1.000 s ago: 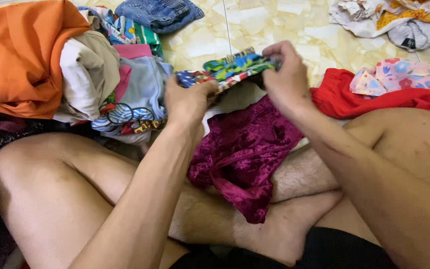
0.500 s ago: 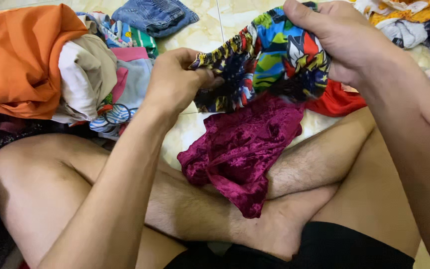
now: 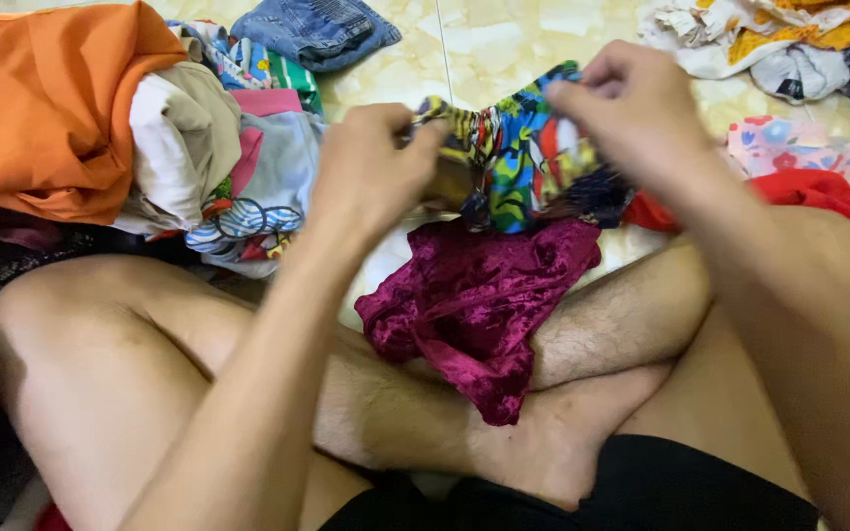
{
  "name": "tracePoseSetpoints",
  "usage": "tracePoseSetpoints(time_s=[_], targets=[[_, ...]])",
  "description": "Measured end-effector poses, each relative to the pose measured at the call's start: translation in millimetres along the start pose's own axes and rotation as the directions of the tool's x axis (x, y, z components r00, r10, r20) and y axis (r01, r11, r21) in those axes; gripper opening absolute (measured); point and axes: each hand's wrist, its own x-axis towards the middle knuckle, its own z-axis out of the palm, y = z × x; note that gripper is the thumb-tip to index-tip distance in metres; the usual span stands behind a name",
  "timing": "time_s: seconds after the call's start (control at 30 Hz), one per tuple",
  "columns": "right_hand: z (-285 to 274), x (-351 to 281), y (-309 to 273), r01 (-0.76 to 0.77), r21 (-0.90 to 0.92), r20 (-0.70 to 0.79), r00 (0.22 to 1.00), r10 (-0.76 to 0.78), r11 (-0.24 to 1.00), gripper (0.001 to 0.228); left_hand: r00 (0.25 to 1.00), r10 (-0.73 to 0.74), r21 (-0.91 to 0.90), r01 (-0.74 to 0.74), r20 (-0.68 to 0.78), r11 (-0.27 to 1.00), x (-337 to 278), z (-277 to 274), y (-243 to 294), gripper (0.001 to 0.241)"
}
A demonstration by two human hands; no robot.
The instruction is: The person folds children's clothing by hand, including shorts, shirts, and a dress, placing them into a pile on the floor.
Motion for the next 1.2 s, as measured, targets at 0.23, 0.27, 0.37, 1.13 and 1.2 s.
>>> tracePoseSetpoints(time_s=[0.23,0.27,0.37,1.13,1.2], targets=[[50,-41,-4,0.328,-0.022,-0.236,0.916,-0.324,0.944,0.009,0.992,-0.099,-0.410,0.058,-0.078,0.910,-25,23,52,0.024],[52,-46,-6,0.348,0.028,-0.231,0.914,-0.332,0.937,0.003,0.982,-0.178,-0.472,0.127,-0.065,0.872,-24,26,55,0.023],[55,-45,0,0.393,-0.069,-0.258,0.881,-0.397,0.917,0.014,0.932,-0.336,-0.510,0.355,0.133,0.784,-30,6,71,0.030],[85,-67,11,0.423,-0.108,-0.256,0.863,-0.436,0.900,0.069,0.772,-0.560,-0.884,0.446,0.301,0.140,-4,10,64,0.029],[88,-60,17,0.334,-0.119,-0.270,0.895,-0.354,0.935,0.067,0.778,-0.543,-0.906,0.418,0.316,0.073,-1,14,64,0.028]])
